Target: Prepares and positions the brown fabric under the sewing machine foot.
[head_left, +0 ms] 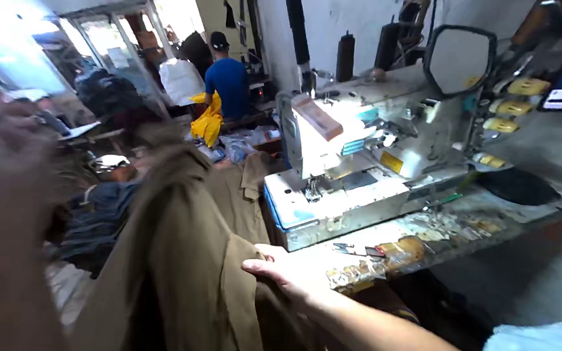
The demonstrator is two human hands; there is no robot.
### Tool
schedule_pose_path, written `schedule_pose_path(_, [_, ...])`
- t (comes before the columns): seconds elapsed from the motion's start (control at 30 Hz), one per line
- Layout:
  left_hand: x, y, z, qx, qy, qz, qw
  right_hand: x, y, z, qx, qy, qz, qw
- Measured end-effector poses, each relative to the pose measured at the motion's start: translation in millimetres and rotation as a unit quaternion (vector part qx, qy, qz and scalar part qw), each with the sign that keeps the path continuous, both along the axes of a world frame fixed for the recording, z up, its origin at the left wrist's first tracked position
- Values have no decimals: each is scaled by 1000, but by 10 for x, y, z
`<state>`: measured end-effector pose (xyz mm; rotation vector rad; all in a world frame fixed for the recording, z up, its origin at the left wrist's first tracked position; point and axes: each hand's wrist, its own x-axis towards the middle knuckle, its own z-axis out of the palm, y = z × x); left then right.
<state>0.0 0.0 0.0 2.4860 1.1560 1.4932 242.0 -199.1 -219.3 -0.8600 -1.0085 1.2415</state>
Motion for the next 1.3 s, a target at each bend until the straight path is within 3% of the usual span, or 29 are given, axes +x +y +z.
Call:
schedule_pose_path(0.07, [369, -406, -852, -32, 98, -35, 994, -39, 153, -236, -79, 130, 28, 988])
schedule_pose_path(0.13, [616, -626, -1728, -158, 301, -35, 940, 0, 135, -338, -137, 152, 76, 976])
schedule_pose_path(0.2, [736, -641, -2306, -319, 375, -1, 870, 165, -55, -267, -175, 57, 114, 976])
schedule_pose_path(0.3, [658, -534, -2719, -286, 331, 38, 898, 613, -335, -207, -189, -143, 173, 956])
schedule_pose_path(0.37, [630, -467, -2790, -249, 286, 16, 925, 863, -485, -389, -217, -182, 147, 948])
schedule_pose_path(0.43, [591, -436, -2798, -215, 191, -37, 957, 927, -608, -605, -181, -176, 85, 964])
schedule_pose_path(0.53, [578, -776, -2739, -132, 97, -102, 981, 876, -716, -685, -146, -178, 17, 973])
schedule_pose_path(0.6, [453, -1278, -2670, -148, 182, -187, 954, 833, -756, -676, -189, -155, -12, 970])
schedule_pose_path(0.67, [270, -1752, -2657, -220, 285, -306, 881, 842, -772, -723, -202, -110, -19, 973])
schedule_pose_path(0.73, [161, -2002, -2603, -325, 324, -391, 798, 888, -789, -794, -183, -109, -16, 977])
schedule_pose_path(0.77, [165, -2058, -2571, -327, 302, -387, 808, 898, -800, -823, -171, -123, -20, 977])
schedule_pose_path(0.87, [498, -2066, -2440, -186, 223, -277, 916, 822, -857, -811, -101, -224, -50, 968])
schedule_pose_path(0.97, [943, -2080, -2453, -127, 229, -264, 928, 624, -935, -711, 84, -203, -9, 976])
schedule_pose_path(1.03, [1002, -2057, -2608, -126, 127, -257, 950, 556, -895, -691, 156, -152, -14, 976])
schedule_pose_path(1.13, [828, -1937, -2452, -182, -47, -281, 941, 563, -585, -631, 66, -170, -95, 979])
schedule_pose_path(1.2, [756, -1913, -2356, -163, -84, -321, 929, 515, -315, -507, -67, -46, 9, 997])
schedule_pose_path(1.27, [727, -1954, -2286, -167, -91, -359, 914, 392, -110, -399, -153, 115, 117, 975])
schedule_pose_path(1.3, [713, -2028, -2258, -209, -86, -388, 894, 366, -85, -381, -159, 142, 137, 967])
